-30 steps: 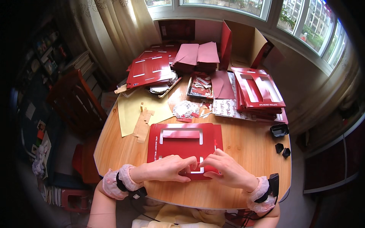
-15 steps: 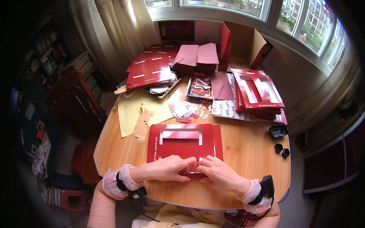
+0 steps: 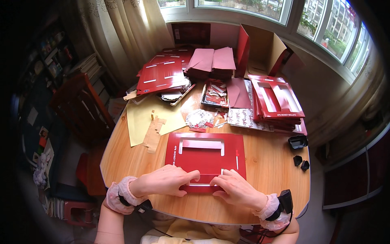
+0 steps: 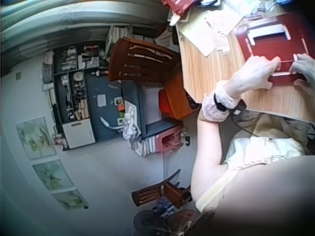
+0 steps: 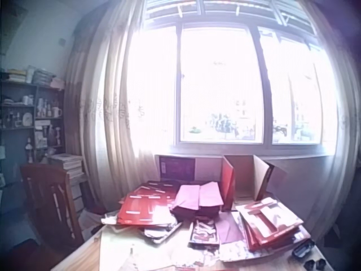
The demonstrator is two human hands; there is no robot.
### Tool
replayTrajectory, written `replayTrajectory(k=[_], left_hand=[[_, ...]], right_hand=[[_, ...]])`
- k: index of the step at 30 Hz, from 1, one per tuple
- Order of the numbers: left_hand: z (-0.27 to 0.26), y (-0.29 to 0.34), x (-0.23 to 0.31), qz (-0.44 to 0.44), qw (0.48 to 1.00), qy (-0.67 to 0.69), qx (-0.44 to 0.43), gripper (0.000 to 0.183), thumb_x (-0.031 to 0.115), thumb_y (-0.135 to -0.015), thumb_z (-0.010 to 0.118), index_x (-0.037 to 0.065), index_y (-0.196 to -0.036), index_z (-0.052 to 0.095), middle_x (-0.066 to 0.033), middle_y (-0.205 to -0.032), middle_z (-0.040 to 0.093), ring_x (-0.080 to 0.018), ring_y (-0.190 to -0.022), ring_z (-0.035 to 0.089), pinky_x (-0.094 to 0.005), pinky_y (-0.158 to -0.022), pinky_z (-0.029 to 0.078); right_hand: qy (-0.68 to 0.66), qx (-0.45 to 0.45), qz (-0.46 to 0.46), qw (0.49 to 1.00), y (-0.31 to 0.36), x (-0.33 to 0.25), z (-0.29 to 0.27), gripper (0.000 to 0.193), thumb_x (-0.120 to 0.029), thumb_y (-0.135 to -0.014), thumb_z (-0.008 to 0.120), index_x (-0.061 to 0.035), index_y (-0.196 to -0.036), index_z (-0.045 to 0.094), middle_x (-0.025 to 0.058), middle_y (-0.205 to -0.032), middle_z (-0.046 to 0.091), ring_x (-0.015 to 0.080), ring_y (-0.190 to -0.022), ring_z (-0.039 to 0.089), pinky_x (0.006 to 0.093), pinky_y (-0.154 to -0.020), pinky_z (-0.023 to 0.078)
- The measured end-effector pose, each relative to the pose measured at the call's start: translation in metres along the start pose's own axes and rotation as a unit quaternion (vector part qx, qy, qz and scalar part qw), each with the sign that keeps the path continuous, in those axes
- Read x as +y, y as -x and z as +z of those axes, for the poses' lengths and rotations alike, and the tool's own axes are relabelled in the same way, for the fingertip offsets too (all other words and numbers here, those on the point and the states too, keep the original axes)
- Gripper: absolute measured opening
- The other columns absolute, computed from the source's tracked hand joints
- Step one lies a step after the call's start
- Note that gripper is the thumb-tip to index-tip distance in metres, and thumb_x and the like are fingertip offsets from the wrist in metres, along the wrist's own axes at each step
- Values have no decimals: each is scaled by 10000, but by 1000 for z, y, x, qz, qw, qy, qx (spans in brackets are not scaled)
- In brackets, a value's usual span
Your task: Folding and assembling red cardboard packaging or wallets.
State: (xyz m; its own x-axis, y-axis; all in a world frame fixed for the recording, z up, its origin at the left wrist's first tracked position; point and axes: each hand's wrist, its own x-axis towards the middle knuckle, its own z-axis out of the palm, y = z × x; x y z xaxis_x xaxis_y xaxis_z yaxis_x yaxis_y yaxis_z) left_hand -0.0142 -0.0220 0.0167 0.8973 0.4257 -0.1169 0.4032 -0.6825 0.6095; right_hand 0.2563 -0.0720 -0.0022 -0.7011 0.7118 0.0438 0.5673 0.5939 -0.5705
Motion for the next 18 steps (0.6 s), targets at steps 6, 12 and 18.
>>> replayTrajectory(k=[6,12,18], left_hand=[[1,-2,0,23,999,26,-3,418,89,-809,722,50,-1107,431,-144,-813,675,-368,-775,666,-443,-627,481],[2,-3,0,3,996,77,-40,420,96,-833,713,43,-1119,410,-154,-805,680,-372,-771,666,-451,-630,484],[9,4,7,9,999,33,-39,586,72,-783,737,18,-1264,406,-178,-878,636,-385,-803,626,-465,-677,479]], right_hand=[[13,26,-31,999,-9,-12,13,333,-125,-813,743,-70,-1111,606,72,-978,642,288,-957,559,384,-876,451],[-48,11,2,999,-10,-21,13,391,-68,-820,726,-70,-1187,592,71,-1040,645,272,-947,565,381,-846,494],[-72,-8,37,997,-7,-23,5,425,-53,-818,726,-79,-1215,576,67,-1071,656,273,-951,573,386,-839,497]])
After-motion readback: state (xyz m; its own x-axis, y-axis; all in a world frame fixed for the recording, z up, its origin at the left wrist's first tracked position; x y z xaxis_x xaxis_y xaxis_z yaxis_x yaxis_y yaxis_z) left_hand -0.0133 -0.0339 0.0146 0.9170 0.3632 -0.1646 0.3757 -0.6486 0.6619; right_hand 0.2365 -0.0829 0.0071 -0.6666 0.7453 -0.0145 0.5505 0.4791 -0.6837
